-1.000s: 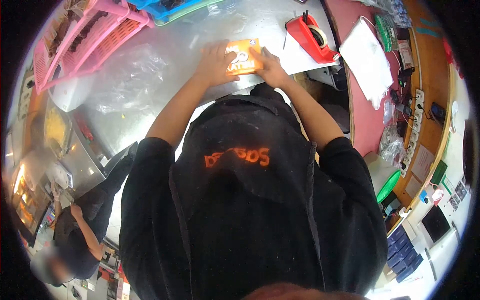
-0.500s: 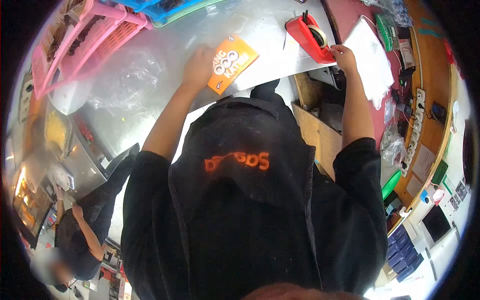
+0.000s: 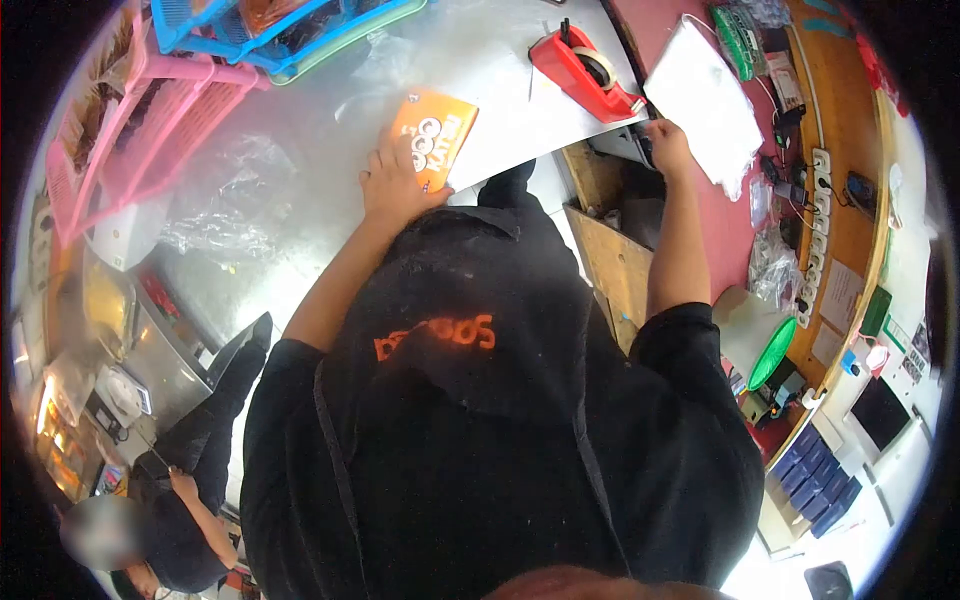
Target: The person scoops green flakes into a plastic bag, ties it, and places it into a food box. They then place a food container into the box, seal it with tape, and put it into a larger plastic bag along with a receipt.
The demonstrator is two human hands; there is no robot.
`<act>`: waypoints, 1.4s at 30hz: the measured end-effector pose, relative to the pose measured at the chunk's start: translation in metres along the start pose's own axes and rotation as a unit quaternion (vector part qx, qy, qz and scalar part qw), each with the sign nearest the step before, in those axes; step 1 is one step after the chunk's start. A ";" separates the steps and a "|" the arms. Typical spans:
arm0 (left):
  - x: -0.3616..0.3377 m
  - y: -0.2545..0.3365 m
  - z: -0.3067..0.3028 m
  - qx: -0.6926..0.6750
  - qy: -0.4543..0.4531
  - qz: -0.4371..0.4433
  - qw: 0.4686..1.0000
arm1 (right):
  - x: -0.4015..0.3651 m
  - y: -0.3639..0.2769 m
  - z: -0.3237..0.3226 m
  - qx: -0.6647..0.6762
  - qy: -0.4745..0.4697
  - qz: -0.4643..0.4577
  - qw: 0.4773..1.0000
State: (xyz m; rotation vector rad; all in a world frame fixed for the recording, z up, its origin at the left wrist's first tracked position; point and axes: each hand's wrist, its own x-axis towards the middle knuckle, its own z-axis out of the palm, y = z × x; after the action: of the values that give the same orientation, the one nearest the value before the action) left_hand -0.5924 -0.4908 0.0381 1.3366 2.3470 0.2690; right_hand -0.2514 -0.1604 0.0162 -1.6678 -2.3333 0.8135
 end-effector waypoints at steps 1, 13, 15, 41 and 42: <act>0.000 0.003 -0.001 0.008 -0.009 -0.016 1.000 | -0.010 -0.015 0.009 -0.054 0.050 -0.052 0.996; -0.001 -0.001 0.010 -0.004 0.045 -0.003 0.999 | -0.026 -0.008 0.031 0.236 0.090 0.060 0.966; -0.002 -0.001 0.011 -0.009 0.047 0.002 0.999 | -0.029 -0.020 0.026 0.322 0.028 0.152 0.934; 0.002 0.016 0.009 -0.036 0.067 -0.061 0.995 | -0.109 -0.221 0.168 0.229 -0.200 -0.064 0.950; 0.002 0.017 0.012 -0.030 0.074 -0.072 0.994 | -0.110 -0.234 0.170 0.107 -0.171 -0.102 0.974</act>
State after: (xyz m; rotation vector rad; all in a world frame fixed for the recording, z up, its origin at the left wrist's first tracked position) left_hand -0.5744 -0.4806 0.0333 1.1491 2.5231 0.4040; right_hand -0.4769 -0.3716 0.0136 -1.2584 -2.4669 1.3433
